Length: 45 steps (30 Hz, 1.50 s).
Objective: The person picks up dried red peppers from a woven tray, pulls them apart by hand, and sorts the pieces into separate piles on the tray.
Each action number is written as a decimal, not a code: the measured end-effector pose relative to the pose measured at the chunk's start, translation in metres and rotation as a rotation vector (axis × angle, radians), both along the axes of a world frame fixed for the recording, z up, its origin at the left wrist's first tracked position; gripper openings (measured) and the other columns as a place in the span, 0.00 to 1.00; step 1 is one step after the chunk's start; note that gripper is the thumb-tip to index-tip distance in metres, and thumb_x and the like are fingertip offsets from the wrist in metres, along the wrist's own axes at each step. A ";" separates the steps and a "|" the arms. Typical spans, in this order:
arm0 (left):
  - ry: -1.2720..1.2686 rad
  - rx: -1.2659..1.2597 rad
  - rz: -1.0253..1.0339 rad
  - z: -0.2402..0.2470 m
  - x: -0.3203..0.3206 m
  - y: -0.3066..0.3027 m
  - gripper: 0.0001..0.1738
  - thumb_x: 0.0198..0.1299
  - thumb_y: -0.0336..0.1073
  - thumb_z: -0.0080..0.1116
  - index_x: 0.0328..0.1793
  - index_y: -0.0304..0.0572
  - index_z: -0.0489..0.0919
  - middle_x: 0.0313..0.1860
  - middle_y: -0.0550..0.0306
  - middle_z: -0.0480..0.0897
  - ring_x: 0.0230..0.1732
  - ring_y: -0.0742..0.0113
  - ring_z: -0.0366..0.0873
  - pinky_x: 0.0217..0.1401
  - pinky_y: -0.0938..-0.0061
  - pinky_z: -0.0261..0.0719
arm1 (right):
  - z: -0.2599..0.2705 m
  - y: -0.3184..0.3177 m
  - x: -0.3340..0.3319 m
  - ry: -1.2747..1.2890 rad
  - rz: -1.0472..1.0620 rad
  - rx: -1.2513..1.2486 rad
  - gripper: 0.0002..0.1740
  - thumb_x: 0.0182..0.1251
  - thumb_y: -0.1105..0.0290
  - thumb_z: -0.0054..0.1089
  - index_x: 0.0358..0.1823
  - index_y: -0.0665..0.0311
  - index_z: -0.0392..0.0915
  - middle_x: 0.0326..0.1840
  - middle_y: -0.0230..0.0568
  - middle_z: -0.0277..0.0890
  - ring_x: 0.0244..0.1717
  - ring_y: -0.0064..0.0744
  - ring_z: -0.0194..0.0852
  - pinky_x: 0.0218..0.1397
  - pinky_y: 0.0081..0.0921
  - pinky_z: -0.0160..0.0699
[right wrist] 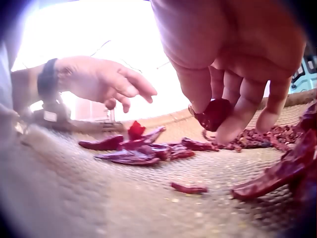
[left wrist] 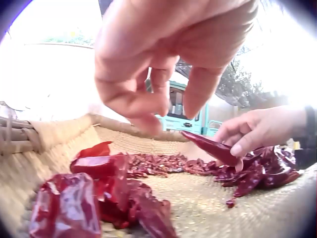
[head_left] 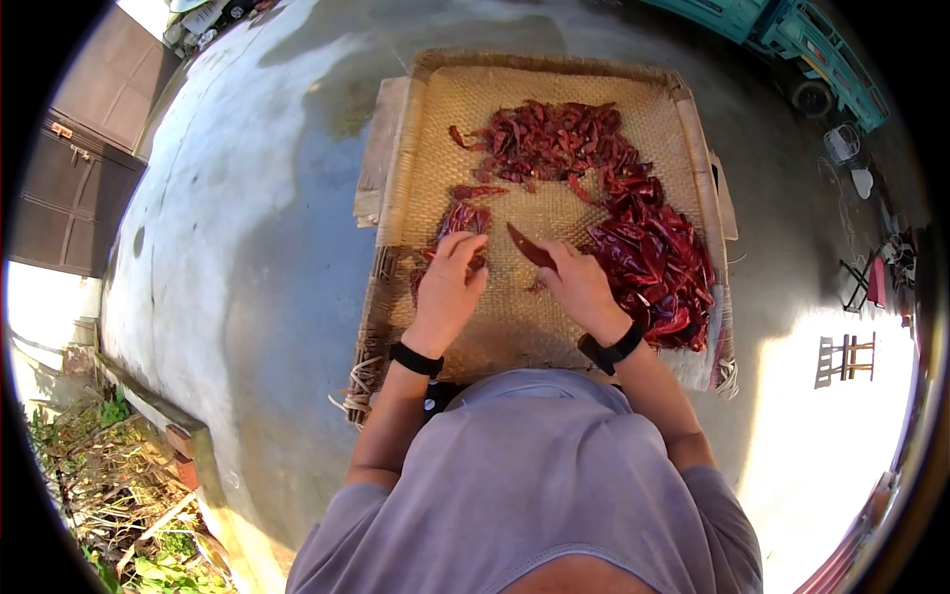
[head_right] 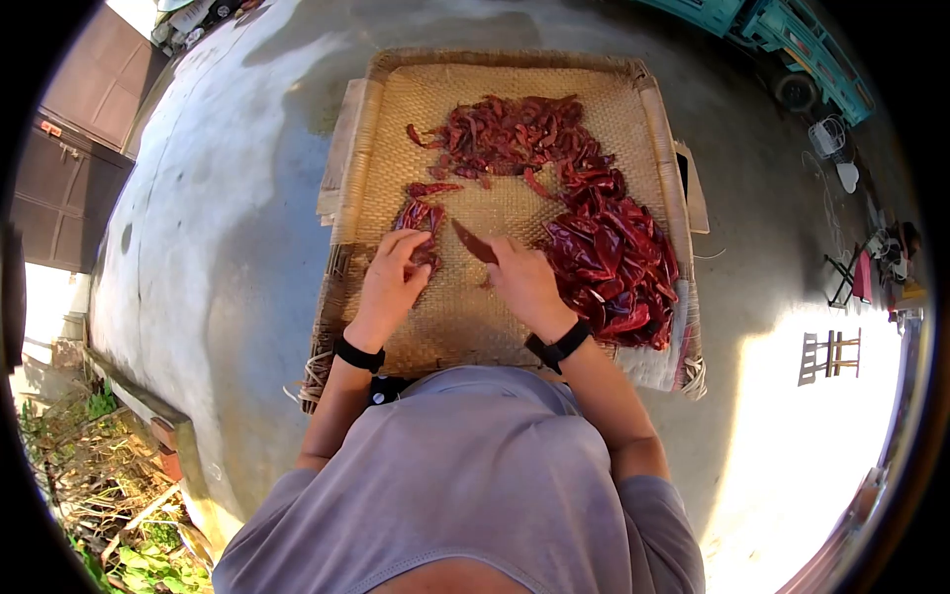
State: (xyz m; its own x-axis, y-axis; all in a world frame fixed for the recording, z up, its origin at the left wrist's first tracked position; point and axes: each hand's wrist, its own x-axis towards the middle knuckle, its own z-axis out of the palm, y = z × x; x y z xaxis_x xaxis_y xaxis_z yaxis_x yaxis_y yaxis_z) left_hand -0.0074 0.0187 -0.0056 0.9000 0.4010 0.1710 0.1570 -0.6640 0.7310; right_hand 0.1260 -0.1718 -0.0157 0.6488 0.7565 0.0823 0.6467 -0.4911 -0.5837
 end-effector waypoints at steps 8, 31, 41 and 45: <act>0.236 0.036 -0.259 0.002 -0.002 -0.024 0.20 0.58 0.32 0.66 0.58 0.45 0.80 0.51 0.49 0.83 0.50 0.44 0.82 0.51 0.56 0.81 | -0.012 -0.013 -0.026 0.406 0.149 0.182 0.13 0.73 0.69 0.57 0.55 0.64 0.80 0.47 0.51 0.83 0.47 0.52 0.83 0.51 0.43 0.81; 0.130 -0.019 -0.370 -0.007 0.019 -0.047 0.20 0.61 0.32 0.63 0.61 0.43 0.79 0.54 0.43 0.82 0.50 0.41 0.82 0.50 0.55 0.82 | -0.004 -0.039 -0.024 0.437 -0.073 0.224 0.13 0.71 0.65 0.64 0.52 0.62 0.78 0.46 0.44 0.84 0.48 0.46 0.83 0.50 0.41 0.80; 0.257 -0.008 0.099 0.010 0.017 0.012 0.14 0.66 0.40 0.63 0.55 0.47 0.83 0.43 0.45 0.87 0.47 0.42 0.85 0.48 0.53 0.82 | 0.024 -0.076 0.002 -0.369 -0.419 0.028 0.21 0.59 0.71 0.70 0.55 0.53 0.81 0.58 0.32 0.76 0.61 0.43 0.69 0.67 0.43 0.64; 0.036 0.177 0.239 -0.014 0.017 0.037 0.26 0.64 0.35 0.64 0.69 0.47 0.75 0.64 0.38 0.78 0.53 0.41 0.82 0.56 0.54 0.80 | 0.031 -0.096 0.012 -0.442 -0.481 -0.146 0.25 0.56 0.69 0.73 0.58 0.53 0.81 0.59 0.32 0.75 0.63 0.41 0.67 0.73 0.46 0.57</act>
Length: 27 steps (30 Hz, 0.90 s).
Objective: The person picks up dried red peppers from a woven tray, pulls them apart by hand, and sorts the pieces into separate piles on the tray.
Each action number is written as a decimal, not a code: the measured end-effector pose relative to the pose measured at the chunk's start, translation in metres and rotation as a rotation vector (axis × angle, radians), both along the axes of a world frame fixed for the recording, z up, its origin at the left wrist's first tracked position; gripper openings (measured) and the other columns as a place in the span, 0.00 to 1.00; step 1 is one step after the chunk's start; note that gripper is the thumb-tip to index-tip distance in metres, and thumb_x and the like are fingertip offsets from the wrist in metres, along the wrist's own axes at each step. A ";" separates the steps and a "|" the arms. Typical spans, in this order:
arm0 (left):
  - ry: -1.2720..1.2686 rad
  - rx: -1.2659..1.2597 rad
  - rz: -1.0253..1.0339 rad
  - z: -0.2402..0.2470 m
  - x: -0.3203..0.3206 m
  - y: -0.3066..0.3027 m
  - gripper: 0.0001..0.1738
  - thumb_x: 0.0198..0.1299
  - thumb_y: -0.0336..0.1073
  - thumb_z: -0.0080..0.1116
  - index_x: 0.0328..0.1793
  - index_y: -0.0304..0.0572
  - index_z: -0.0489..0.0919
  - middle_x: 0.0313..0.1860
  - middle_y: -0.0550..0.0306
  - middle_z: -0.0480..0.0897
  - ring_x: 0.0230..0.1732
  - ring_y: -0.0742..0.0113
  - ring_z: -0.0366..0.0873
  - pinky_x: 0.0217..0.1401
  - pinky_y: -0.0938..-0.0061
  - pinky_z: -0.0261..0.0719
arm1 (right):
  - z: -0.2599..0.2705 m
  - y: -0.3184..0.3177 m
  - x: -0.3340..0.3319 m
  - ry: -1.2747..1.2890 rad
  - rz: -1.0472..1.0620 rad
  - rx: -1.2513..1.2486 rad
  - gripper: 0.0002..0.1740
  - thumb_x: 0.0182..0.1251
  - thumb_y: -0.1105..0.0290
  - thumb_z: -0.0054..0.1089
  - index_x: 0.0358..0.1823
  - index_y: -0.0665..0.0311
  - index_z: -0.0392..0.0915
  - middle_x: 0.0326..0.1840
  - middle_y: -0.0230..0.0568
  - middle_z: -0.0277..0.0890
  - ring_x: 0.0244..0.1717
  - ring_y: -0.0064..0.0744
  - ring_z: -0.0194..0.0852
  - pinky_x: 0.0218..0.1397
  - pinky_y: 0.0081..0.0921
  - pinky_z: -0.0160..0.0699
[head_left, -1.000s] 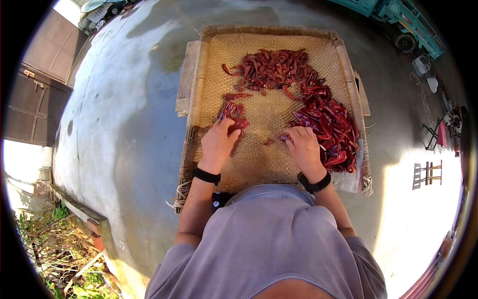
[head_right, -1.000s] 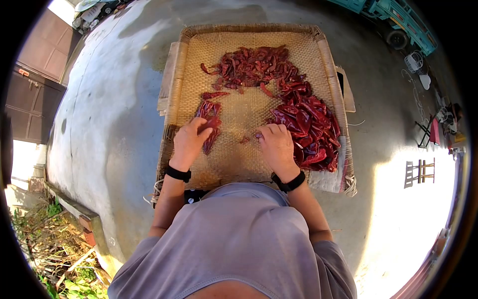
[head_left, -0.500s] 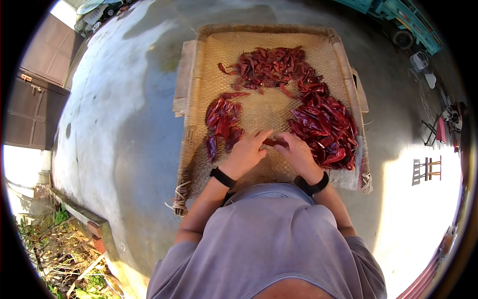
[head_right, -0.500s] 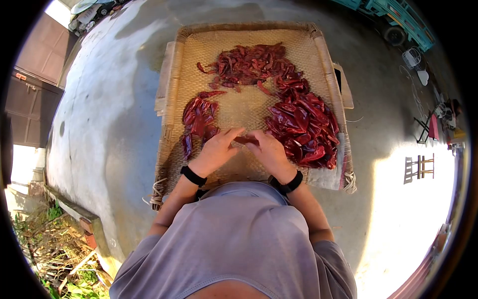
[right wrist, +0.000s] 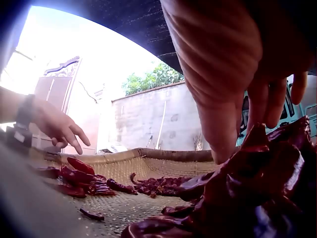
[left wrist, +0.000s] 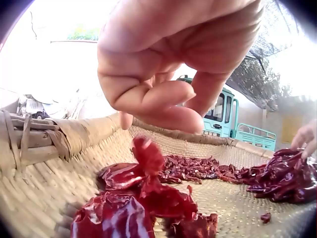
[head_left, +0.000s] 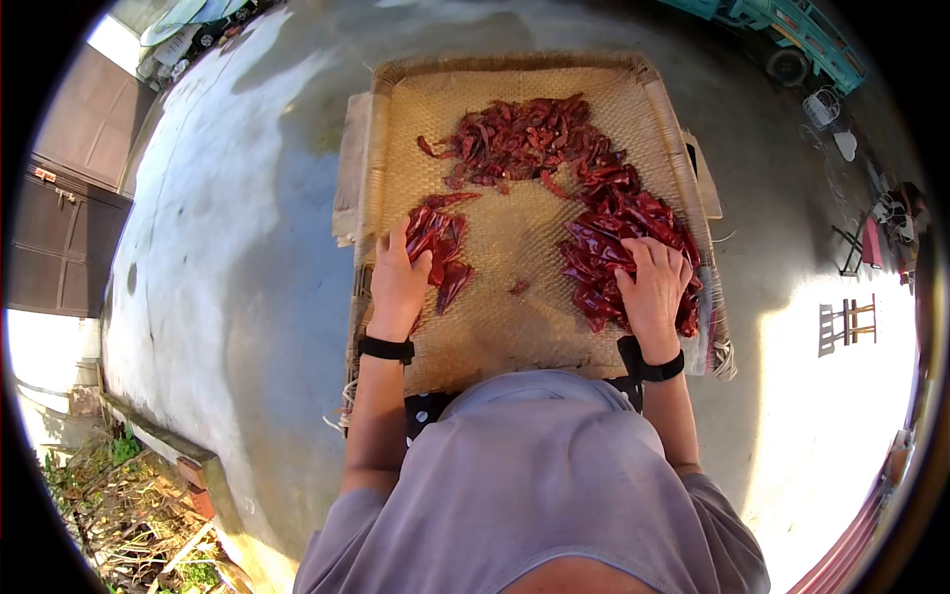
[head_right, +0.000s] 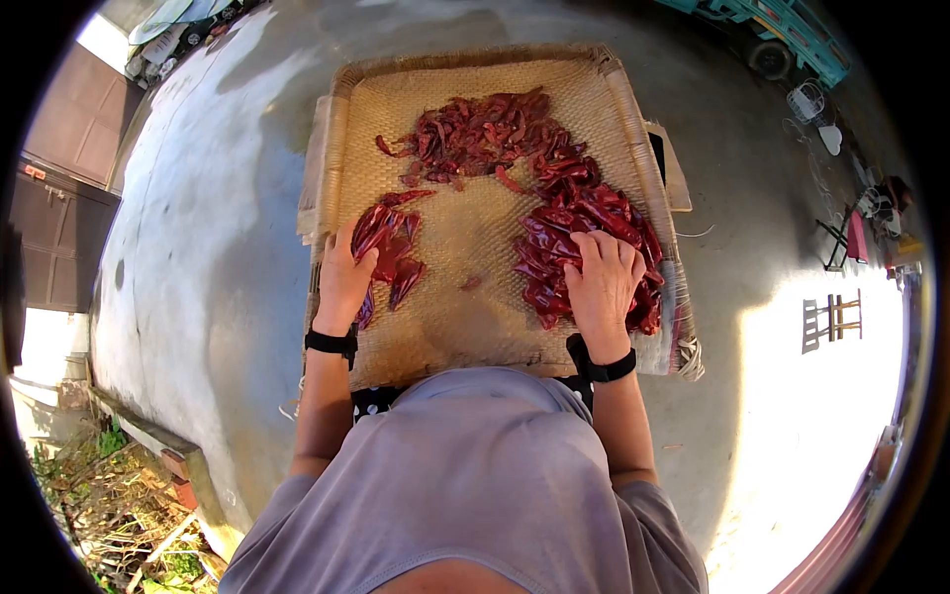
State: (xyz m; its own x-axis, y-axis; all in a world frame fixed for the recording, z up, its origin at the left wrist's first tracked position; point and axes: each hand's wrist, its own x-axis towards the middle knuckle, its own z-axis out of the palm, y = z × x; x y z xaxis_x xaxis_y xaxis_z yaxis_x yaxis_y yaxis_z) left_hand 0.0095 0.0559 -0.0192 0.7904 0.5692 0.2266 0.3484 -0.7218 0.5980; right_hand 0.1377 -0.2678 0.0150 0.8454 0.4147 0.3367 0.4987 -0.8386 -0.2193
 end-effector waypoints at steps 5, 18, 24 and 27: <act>0.223 -0.359 -0.212 0.027 0.009 -0.035 0.25 0.65 0.32 0.65 0.68 0.42 0.77 0.65 0.45 0.76 0.52 0.53 0.80 0.54 0.65 0.80 | -0.014 -0.002 0.004 -0.007 -0.005 -0.059 0.24 0.55 0.66 0.75 0.56 0.52 0.83 0.56 0.32 0.76 0.60 0.40 0.68 0.74 0.48 0.53; 0.161 -0.947 -0.572 0.010 0.021 -0.097 0.19 0.72 0.37 0.59 0.66 0.37 0.77 0.49 0.58 0.84 0.44 0.73 0.81 0.47 0.74 0.81 | 0.015 0.007 -0.011 0.253 0.152 0.541 0.15 0.73 0.66 0.63 0.58 0.63 0.81 0.53 0.45 0.81 0.52 0.44 0.75 0.59 0.34 0.73; -0.111 -1.305 -0.406 0.021 0.020 -0.113 0.24 0.75 0.45 0.58 0.69 0.38 0.75 0.53 0.61 0.82 0.51 0.75 0.79 0.56 0.75 0.77 | 0.002 0.035 -0.030 1.060 0.314 0.839 0.17 0.82 0.61 0.54 0.58 0.68 0.78 0.43 0.26 0.78 0.44 0.16 0.71 0.50 0.18 0.74; -0.190 -1.425 -0.341 0.010 0.018 -0.106 0.22 0.75 0.47 0.59 0.65 0.40 0.77 0.50 0.65 0.83 0.53 0.75 0.77 0.60 0.76 0.73 | -0.007 0.042 -0.033 1.180 0.347 0.891 0.17 0.83 0.60 0.53 0.57 0.66 0.78 0.42 0.24 0.77 0.44 0.14 0.72 0.49 0.16 0.74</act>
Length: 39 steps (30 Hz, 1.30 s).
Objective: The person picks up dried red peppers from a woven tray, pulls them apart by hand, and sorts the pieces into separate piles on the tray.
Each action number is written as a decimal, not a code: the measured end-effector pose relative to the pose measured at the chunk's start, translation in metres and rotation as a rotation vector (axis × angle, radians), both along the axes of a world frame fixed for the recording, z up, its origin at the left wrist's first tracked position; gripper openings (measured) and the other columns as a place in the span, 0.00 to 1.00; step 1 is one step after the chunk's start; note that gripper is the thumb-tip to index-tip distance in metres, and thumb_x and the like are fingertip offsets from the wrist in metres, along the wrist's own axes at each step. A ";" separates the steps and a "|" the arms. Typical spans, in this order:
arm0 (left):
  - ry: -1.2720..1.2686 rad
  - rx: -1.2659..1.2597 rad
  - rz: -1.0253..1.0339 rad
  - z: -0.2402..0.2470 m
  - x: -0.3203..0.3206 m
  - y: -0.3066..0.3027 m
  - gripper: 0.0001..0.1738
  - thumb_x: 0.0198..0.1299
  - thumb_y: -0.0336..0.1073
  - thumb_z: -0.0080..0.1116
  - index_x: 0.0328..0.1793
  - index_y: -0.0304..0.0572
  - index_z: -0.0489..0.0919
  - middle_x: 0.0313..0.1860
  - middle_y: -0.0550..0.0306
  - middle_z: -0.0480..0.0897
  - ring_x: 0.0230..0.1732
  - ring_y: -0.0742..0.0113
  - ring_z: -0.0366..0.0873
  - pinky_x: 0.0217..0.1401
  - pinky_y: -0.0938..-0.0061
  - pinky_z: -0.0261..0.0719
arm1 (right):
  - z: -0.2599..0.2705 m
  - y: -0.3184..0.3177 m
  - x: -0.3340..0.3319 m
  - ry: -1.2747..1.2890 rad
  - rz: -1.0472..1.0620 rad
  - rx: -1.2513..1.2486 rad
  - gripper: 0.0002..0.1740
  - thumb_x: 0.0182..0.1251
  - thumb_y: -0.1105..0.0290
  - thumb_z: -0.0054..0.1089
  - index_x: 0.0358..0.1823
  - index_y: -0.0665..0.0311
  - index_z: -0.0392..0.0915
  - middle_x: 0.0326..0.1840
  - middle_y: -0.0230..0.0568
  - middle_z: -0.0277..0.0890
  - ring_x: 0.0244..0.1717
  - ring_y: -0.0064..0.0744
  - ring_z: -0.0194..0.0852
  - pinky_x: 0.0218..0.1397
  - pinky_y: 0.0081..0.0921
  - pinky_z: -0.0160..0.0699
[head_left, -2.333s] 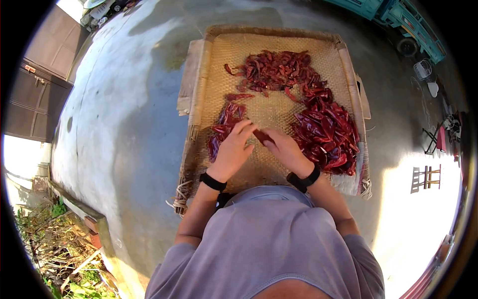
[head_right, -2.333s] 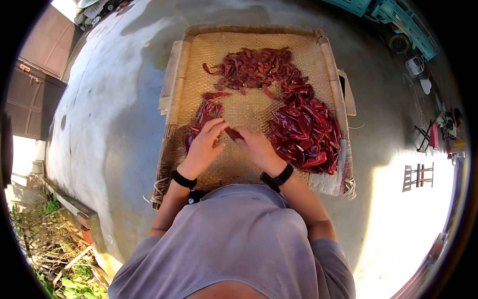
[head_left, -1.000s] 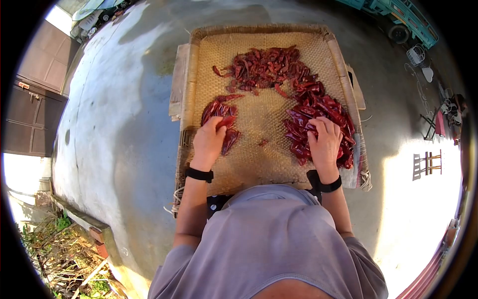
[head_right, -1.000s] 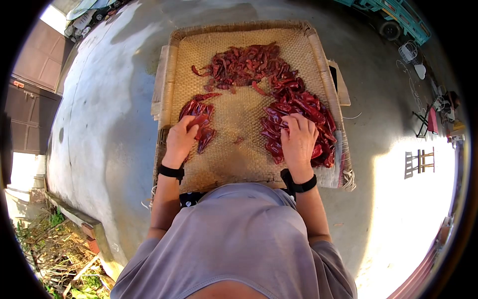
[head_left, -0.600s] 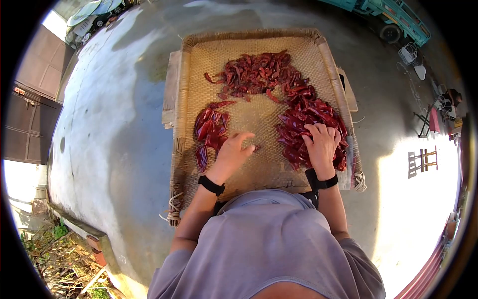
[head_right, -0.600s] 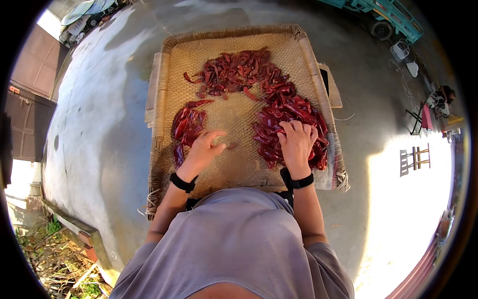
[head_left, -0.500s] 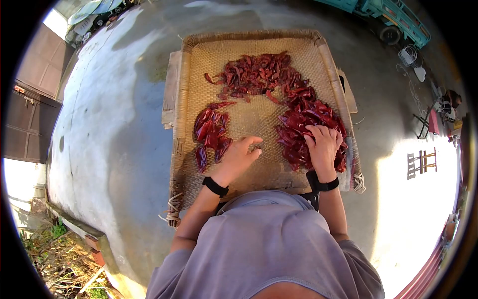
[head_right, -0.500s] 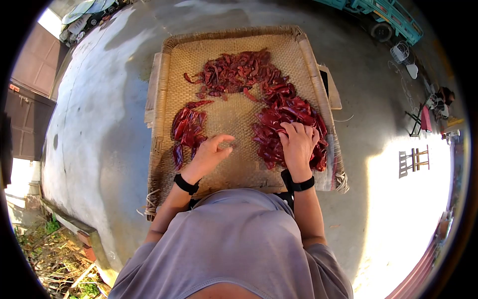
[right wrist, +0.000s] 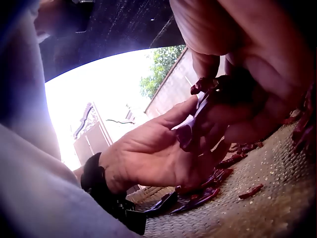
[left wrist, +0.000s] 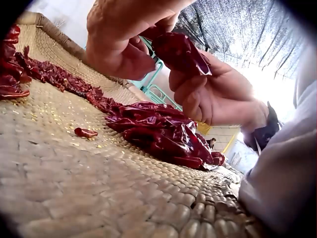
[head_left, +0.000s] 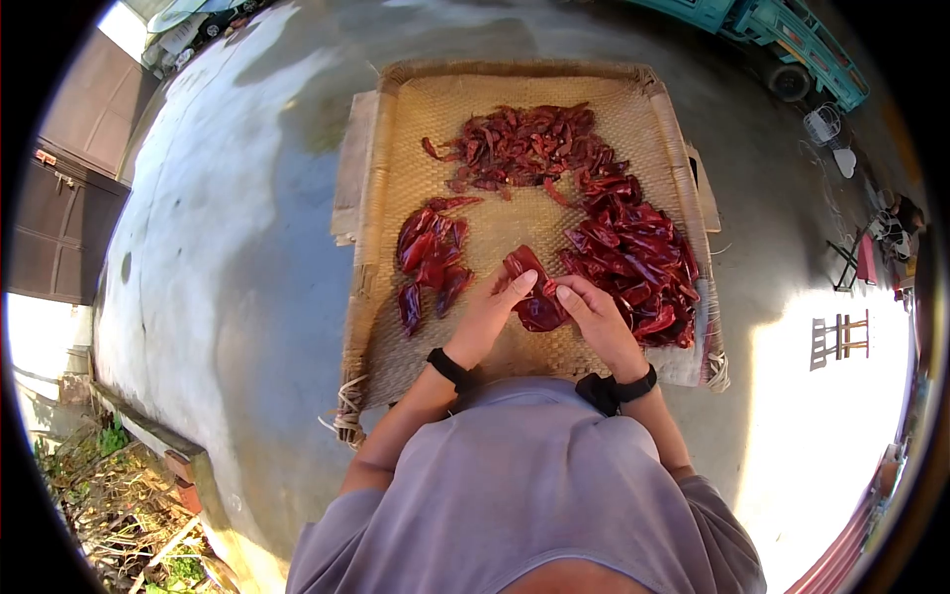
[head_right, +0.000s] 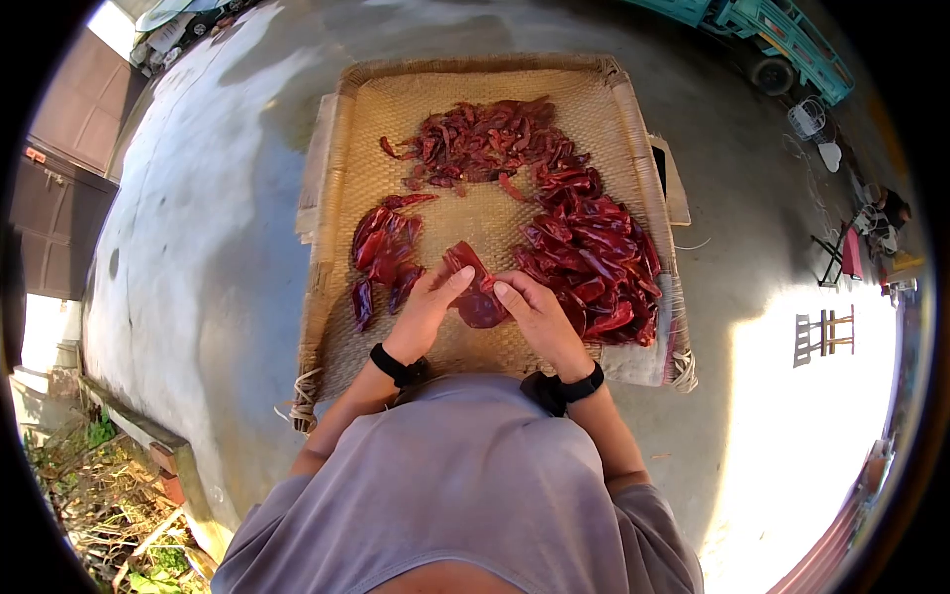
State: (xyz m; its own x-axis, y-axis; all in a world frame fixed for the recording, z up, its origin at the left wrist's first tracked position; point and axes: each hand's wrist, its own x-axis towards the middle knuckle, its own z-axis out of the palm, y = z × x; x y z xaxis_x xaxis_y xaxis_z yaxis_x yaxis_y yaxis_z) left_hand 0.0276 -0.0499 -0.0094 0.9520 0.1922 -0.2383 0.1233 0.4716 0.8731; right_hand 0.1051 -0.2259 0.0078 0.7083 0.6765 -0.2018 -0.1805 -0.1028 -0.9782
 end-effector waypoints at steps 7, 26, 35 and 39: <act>0.146 0.046 0.244 -0.008 -0.004 0.022 0.13 0.72 0.46 0.63 0.50 0.47 0.80 0.36 0.69 0.79 0.31 0.80 0.71 0.34 0.81 0.67 | -0.006 -0.001 0.003 0.190 -0.028 -0.009 0.16 0.82 0.59 0.55 0.55 0.63 0.79 0.41 0.22 0.78 0.42 0.12 0.72 0.46 0.15 0.75; 0.133 0.443 -0.261 -0.008 -0.015 0.014 0.22 0.70 0.40 0.62 0.65 0.36 0.78 0.51 0.59 0.84 0.42 0.76 0.78 0.45 0.77 0.76 | -0.031 0.005 0.005 0.088 -0.003 -0.050 0.16 0.82 0.59 0.53 0.50 0.66 0.79 0.38 0.25 0.75 0.40 0.16 0.70 0.43 0.19 0.74; 0.333 0.760 -0.355 -0.002 -0.025 0.033 0.17 0.65 0.40 0.62 0.54 0.36 0.80 0.45 0.39 0.85 0.48 0.48 0.83 0.50 0.61 0.78 | -0.028 0.006 0.004 -0.308 -0.051 -0.204 0.15 0.77 0.60 0.58 0.51 0.65 0.81 0.39 0.36 0.82 0.41 0.28 0.80 0.45 0.28 0.78; 0.222 1.181 0.047 -0.010 -0.037 0.067 0.15 0.67 0.38 0.59 0.55 0.37 0.79 0.48 0.35 0.82 0.52 0.36 0.79 0.53 0.53 0.78 | -0.025 0.013 0.008 -0.574 0.110 -0.437 0.15 0.72 0.60 0.61 0.51 0.62 0.82 0.42 0.45 0.84 0.46 0.43 0.84 0.47 0.36 0.80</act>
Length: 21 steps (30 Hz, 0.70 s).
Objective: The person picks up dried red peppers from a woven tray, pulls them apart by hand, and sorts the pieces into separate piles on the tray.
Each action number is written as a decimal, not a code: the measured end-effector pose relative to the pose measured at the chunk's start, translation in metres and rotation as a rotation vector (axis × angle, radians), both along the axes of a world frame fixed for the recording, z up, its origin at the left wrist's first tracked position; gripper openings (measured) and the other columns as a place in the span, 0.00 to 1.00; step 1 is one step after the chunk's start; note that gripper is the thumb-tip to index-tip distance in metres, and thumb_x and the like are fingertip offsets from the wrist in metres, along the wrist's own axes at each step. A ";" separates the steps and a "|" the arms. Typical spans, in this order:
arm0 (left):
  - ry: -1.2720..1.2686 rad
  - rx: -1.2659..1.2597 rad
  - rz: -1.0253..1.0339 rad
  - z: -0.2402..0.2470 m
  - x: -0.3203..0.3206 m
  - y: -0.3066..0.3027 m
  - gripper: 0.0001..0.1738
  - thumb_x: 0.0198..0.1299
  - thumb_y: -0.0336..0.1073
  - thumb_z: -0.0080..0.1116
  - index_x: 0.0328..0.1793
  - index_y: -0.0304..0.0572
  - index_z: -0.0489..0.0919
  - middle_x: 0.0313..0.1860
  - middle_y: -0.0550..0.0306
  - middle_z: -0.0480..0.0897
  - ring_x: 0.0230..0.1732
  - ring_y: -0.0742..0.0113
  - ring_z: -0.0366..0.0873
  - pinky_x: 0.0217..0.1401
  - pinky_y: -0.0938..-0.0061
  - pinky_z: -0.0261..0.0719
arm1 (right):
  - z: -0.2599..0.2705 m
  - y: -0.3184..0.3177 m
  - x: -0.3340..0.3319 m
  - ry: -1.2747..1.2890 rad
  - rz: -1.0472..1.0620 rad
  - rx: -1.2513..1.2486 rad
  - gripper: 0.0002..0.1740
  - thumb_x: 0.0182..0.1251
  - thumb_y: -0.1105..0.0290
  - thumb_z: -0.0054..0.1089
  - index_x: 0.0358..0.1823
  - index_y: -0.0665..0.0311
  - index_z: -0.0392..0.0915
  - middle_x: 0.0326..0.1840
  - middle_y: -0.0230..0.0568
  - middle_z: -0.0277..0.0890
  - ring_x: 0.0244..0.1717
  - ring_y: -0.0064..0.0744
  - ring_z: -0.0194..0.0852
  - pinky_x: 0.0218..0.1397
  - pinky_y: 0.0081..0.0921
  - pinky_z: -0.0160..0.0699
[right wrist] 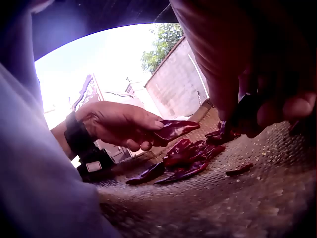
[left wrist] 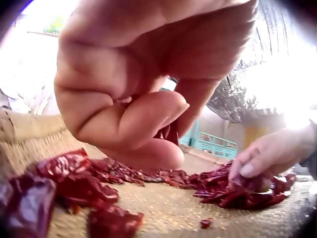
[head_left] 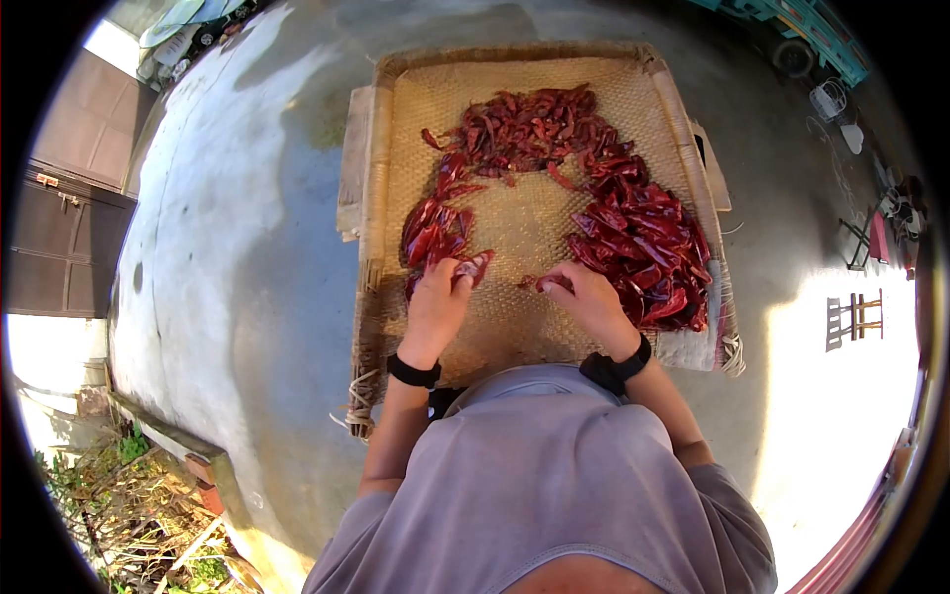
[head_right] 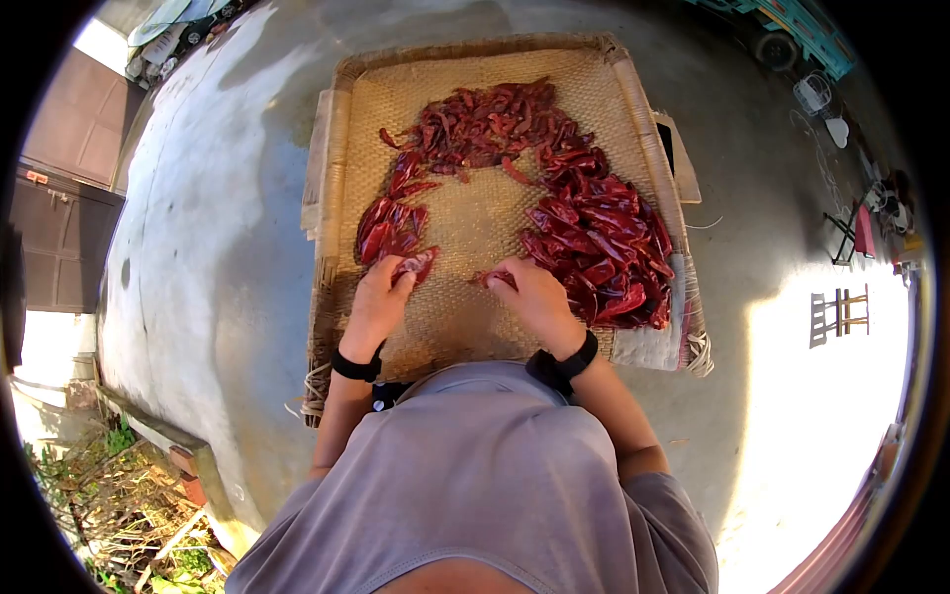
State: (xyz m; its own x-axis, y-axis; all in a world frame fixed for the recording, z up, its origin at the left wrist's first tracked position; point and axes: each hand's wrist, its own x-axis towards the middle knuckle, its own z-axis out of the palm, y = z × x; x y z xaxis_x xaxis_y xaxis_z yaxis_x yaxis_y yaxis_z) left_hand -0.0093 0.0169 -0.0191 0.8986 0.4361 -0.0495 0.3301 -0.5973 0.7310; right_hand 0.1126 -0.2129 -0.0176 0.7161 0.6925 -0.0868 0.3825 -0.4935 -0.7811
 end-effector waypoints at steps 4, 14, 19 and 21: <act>-0.051 0.015 0.145 0.006 -0.006 0.025 0.15 0.68 0.36 0.59 0.58 0.39 0.79 0.50 0.38 0.84 0.52 0.39 0.82 0.54 0.55 0.79 | -0.001 0.025 -0.018 -0.025 0.142 0.010 0.17 0.71 0.58 0.61 0.52 0.62 0.81 0.51 0.46 0.81 0.52 0.54 0.80 0.52 0.43 0.79; -0.072 -0.111 0.288 0.003 -0.012 0.051 0.16 0.68 0.38 0.63 0.57 0.40 0.81 0.46 0.41 0.85 0.48 0.45 0.83 0.53 0.60 0.79 | -0.007 0.001 0.015 -0.683 -0.139 -0.272 0.20 0.57 0.69 0.71 0.52 0.60 0.82 0.66 0.40 0.70 0.70 0.48 0.61 0.71 0.48 0.62; -0.235 0.164 0.412 0.006 -0.009 0.040 0.18 0.66 0.38 0.66 0.59 0.41 0.81 0.45 0.45 0.81 0.44 0.47 0.78 0.53 0.59 0.78 | -0.012 -0.010 0.025 -0.804 -0.133 -0.448 0.17 0.59 0.68 0.71 0.50 0.63 0.82 0.70 0.44 0.68 0.77 0.51 0.53 0.76 0.56 0.53; -0.300 0.182 0.343 0.004 -0.008 0.039 0.19 0.64 0.37 0.67 0.59 0.41 0.81 0.44 0.48 0.79 0.41 0.51 0.77 0.50 0.60 0.78 | -0.018 -0.010 0.029 -0.816 -0.141 -0.445 0.17 0.60 0.68 0.71 0.49 0.63 0.82 0.71 0.44 0.68 0.78 0.53 0.52 0.77 0.58 0.50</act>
State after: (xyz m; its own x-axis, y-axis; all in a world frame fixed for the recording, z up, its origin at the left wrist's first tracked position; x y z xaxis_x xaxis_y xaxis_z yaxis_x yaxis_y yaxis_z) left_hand -0.0172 0.0562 -0.0152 0.6647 0.6866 0.2946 0.3206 -0.6182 0.7177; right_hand 0.1414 -0.2228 -0.0354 0.7471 0.6186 0.2433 0.6426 -0.7657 -0.0266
